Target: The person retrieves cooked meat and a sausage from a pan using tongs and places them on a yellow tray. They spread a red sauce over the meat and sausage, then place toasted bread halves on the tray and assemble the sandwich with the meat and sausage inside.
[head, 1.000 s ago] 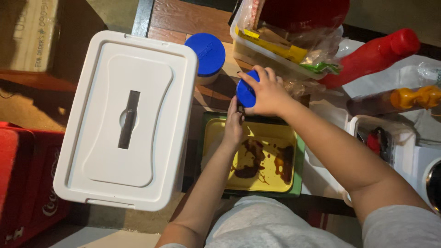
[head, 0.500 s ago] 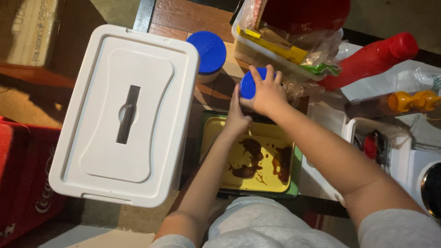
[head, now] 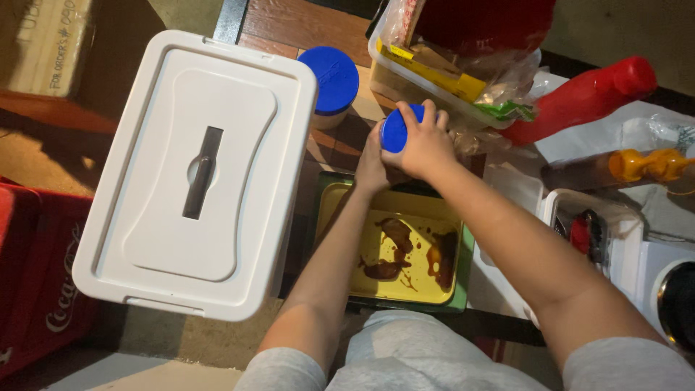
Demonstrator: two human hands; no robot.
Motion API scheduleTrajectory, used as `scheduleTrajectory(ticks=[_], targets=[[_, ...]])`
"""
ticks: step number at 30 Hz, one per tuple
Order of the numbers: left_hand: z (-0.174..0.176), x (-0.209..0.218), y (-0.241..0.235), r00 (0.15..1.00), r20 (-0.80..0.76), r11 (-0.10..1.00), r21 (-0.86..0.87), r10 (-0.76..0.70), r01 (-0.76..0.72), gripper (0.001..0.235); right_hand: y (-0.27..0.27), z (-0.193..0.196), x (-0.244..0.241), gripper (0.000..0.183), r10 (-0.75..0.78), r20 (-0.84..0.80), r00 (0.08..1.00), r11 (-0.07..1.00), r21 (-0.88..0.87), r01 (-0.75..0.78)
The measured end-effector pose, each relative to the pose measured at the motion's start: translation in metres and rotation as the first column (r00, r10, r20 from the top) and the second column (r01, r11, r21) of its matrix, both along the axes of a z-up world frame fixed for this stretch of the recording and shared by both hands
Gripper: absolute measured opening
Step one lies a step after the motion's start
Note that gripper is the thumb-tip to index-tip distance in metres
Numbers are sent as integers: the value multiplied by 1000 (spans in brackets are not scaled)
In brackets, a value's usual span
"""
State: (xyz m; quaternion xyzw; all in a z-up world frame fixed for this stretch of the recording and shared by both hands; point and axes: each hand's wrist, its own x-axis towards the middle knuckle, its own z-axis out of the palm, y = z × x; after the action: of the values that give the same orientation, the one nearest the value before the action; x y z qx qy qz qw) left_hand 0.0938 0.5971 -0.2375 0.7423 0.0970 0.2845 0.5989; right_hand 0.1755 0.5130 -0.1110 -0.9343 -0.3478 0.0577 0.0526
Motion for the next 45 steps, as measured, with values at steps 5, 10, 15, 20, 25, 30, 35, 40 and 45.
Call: scheduleTrajectory(ticks=[5,10,15,20,25,30,35,40,45], targets=[[20,0,12,993,-13,991,-65,-115,114,118,-10,-8,11,97,138,37,990,990,36,-139],[32,4,18,980,45,972,-126,-193,197,105,-19,4,37,102,513,12,858,857,49,-513],[32,3,19,987,48,986,-50,-155,157,108,-7,27,66,111,765,-50,643,639,-67,-766],[36,3,19,971,-10,966,-107,-237,235,100,-5,43,62,115,696,-150,703,707,-30,-707],[33,3,14,991,-36,992,-20,-128,127,114,-10,43,53,114,642,-165,749,749,-79,-658],[19,2,9,988,-125,995,-48,-93,88,121,-13,41,38,112,557,-91,825,813,-140,-565],[13,3,4,990,-100,994,-69,-95,89,130,15,44,8,125,-14,-125,992,944,-329,-28],[18,5,8,984,-152,991,71,-97,109,118,33,64,17,99,-152,-116,982,756,-653,40],[23,5,7,977,-197,996,5,-85,87,121,16,66,21,124,375,-182,909,767,-489,-414]])
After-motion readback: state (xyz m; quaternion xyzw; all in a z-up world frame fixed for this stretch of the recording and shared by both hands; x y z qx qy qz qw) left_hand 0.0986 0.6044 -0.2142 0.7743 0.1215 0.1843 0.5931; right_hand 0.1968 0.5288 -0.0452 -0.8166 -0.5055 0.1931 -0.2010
